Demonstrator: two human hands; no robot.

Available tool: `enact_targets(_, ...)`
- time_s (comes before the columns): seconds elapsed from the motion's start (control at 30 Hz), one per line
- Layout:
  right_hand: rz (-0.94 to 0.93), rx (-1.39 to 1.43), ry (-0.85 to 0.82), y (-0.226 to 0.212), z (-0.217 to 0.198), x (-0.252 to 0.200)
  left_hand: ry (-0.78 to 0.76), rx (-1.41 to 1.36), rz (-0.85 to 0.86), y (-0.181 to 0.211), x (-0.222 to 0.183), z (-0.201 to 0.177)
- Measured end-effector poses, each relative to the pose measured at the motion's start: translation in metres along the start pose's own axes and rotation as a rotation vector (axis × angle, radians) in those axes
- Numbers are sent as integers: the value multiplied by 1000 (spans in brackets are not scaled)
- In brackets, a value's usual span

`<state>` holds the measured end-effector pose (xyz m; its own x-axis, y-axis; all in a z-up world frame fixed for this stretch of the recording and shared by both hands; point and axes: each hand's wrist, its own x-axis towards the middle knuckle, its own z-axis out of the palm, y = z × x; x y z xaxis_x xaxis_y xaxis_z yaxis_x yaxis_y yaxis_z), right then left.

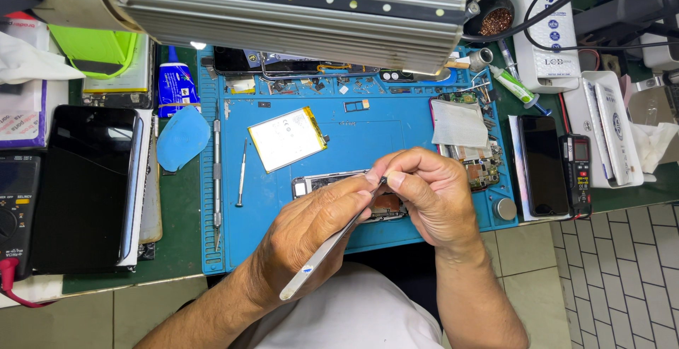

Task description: The person disassembles a smartphone on a blue workbench, using tweezers and a screwdriver to remove screws and detach the motherboard. They carefully lift the logic board from the chassis and inspect it before placing it back down.

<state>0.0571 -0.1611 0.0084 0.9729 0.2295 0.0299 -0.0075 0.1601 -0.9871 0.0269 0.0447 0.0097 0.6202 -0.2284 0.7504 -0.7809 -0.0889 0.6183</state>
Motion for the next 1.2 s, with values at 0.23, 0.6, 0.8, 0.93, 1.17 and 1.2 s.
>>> enact_targets(0.23, 5, 4, -9, 1, -1, 0, 8, 9, -6, 1, 0, 0)
enact_targets(0.6, 30, 43, -29, 2, -2, 1, 18, -2, -6, -1, -4, 1)
enact_targets(0.8, 50, 69, -39, 1, -3, 1, 12, -19, -17, -1, -5, 1)
enact_targets(0.93, 50, 75, -44, 1, -1, 2, 28, -6, -26, -1, -5, 2)
enact_targets(1.17, 75, 84, -30, 3, -3, 1, 15, 12, -13, 1, 0, 0)
enact_targets(1.2, 76, 84, -30, 3, -2, 1, 15, 12, -14, 1, -1, 0)
